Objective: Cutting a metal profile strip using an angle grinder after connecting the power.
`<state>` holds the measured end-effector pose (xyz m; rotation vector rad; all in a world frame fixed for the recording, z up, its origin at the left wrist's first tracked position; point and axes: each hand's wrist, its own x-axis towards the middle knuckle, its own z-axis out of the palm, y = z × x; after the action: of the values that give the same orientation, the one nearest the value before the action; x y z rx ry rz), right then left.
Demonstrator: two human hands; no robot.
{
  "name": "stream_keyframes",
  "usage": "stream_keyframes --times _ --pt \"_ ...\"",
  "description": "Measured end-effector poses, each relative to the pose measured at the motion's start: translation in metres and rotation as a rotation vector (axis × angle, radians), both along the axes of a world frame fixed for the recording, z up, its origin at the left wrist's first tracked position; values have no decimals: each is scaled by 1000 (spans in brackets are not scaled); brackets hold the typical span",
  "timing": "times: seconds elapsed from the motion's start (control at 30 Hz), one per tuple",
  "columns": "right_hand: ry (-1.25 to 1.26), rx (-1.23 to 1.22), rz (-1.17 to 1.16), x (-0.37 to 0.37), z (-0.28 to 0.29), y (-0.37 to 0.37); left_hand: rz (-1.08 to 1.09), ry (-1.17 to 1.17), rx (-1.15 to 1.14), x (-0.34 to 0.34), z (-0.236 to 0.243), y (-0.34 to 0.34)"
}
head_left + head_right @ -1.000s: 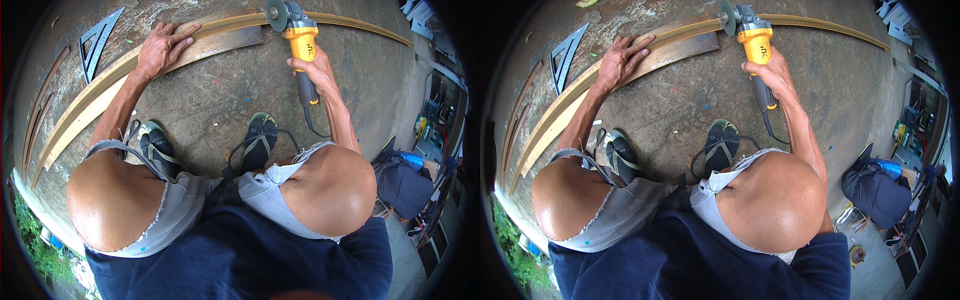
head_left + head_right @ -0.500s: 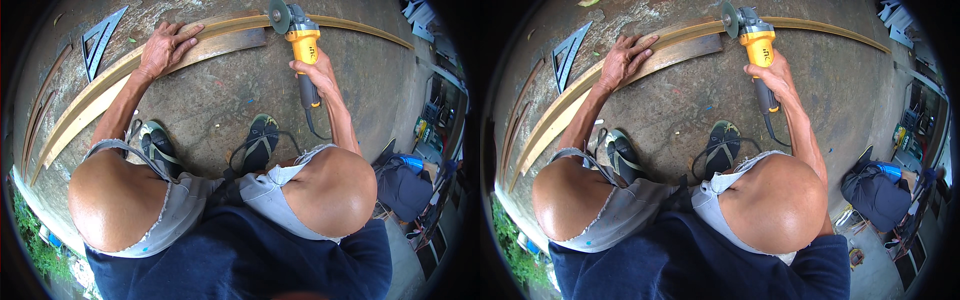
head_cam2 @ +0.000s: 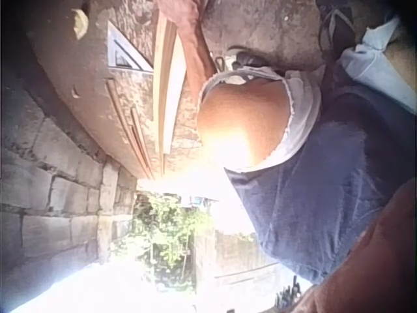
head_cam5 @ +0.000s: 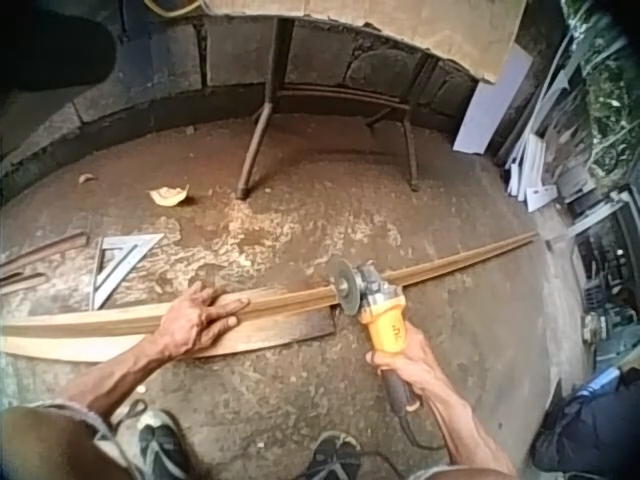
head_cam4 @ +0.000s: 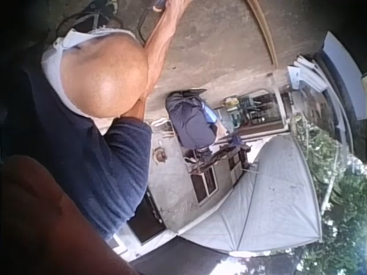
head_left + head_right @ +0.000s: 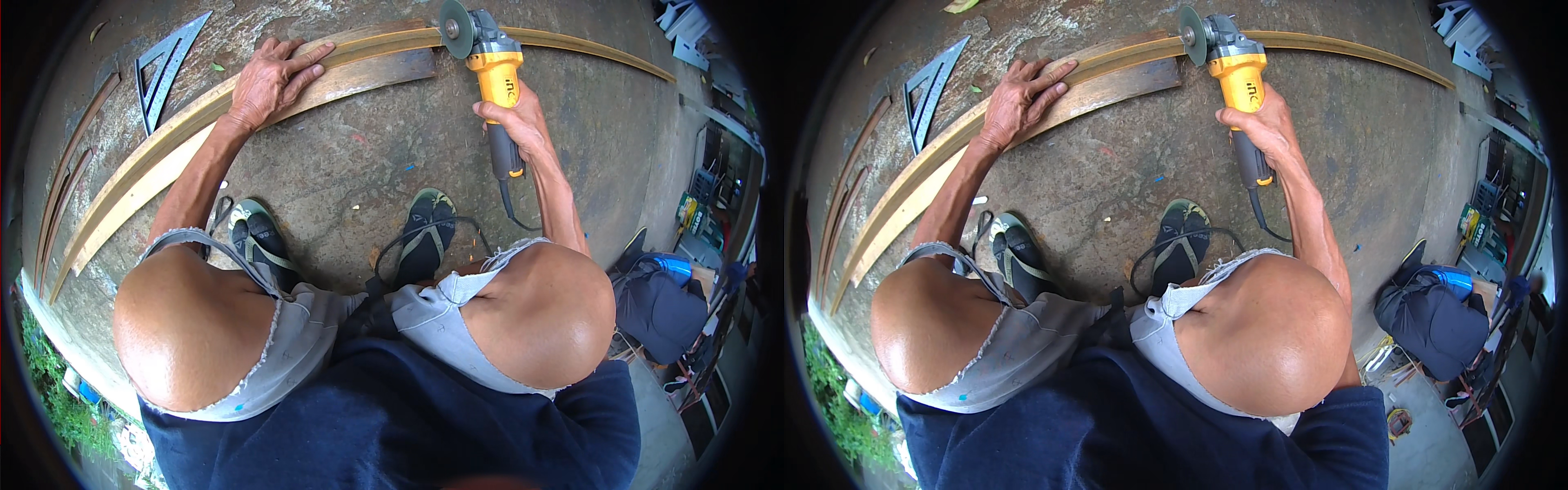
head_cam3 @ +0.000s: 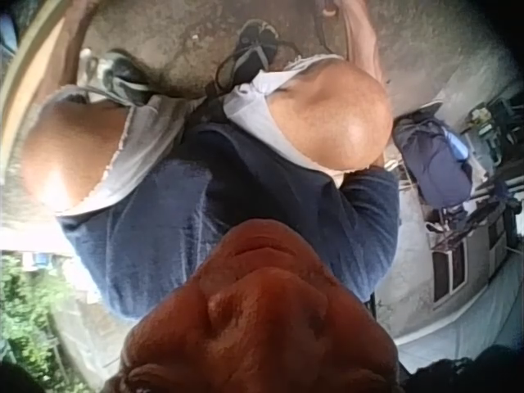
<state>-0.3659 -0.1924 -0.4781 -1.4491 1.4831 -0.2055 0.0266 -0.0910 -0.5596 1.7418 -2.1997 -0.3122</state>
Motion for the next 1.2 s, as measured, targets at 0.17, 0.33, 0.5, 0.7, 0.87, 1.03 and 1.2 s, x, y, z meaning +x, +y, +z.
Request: stream_keyframes --times 0.17,0.33,0.5,0.7,0.87,1.03,1.2 --pt "3 3 -6 2 3 1 1 -2 6 1 -1 0" --pt "-1 4 -1 -1 1 0 1 -15 -5 -2 0 0" --pt "37 -32 27 -2 -1 -2 -1 -14 6 -1 0 -1" --pt "35 -18 25 -1 -1 -2 -4 -11 -4 0 0 0" --pt "49 -32 30 -3 -1 -1 -7 -8 -2 0 1 0" --pt "3 -35 18 -3 -2 0 -9 -15 -16 -1 2 -1" --pt "7 -6 5 -1 1 0 -13 -18 -18 1 0 0"
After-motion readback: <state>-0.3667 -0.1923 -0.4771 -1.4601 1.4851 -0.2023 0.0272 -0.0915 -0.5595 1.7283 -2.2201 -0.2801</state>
